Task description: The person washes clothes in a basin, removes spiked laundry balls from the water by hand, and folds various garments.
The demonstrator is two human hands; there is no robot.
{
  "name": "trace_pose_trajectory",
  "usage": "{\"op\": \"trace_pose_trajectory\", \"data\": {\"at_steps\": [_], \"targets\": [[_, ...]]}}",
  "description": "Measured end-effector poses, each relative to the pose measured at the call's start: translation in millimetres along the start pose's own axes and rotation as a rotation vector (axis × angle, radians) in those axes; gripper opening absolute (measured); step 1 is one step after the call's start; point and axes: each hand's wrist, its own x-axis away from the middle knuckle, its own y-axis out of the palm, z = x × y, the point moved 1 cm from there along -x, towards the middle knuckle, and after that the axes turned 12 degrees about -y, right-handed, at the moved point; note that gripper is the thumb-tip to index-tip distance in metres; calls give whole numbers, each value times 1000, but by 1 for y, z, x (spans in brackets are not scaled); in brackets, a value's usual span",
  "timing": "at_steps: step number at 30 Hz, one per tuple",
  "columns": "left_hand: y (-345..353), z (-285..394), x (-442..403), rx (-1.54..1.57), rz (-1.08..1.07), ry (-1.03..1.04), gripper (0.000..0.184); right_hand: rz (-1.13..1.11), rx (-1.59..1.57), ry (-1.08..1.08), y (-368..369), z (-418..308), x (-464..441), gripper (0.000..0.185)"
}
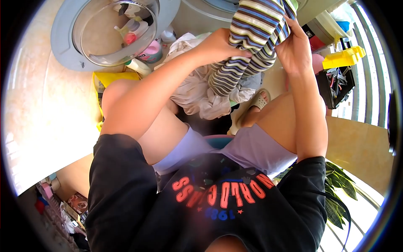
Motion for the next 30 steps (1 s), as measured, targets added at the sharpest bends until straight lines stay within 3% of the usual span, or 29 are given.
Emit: {"op": "trace_pose_trajectory", "data": {"at_steps": [2, 5, 8, 9, 12, 16, 19, 21, 22, 26, 27, 30], "targets": [[-9, 4, -1, -66, 77, -27, 44, -17, 197, -182, -14, -1, -11, 40], [-22, 2, -10, -93, 237, 72, 35, 291, 913, -340, -40, -7, -25, 61], [-27, 19, -3, -263, 304, 75, 36, 104, 862, -300, -49, -14, -33, 48], [-29, 20, -2, -368, 334, 97, 37, -77, 868, -266, -43, -14, -34, 48], [-28, 24, 1, -496, 366, 152, 54, -425, 942, -58, -25, -4, -18, 59], [-24, 28, 7, -431, 327, 226, 68, -518, 905, 147, -18, 15, 0, 83], [-22, 31, 11, -289, 287, 327, 65, -450, 794, 210, -14, 21, 4, 70], [-24, 36, 15, -196, 262, 253, 61, -362, 620, 315, -12, 21, 3, 63], [-26, 38, 16, -149, 248, 216, 59, -318, 573, 340, -14, 22, 0, 48], [-31, 23, 7, -491, 625, 337, 63, -109, 459, 312, -25, 22, -8, 35], [-33, 20, 6, -447, 674, 298, 68, -48, 398, 304, -27, 24, -8, 33], [-29, 11, 12, 235, 658, -95, 74, 72, 252, 263, -25, 23, -8, 28]]}}
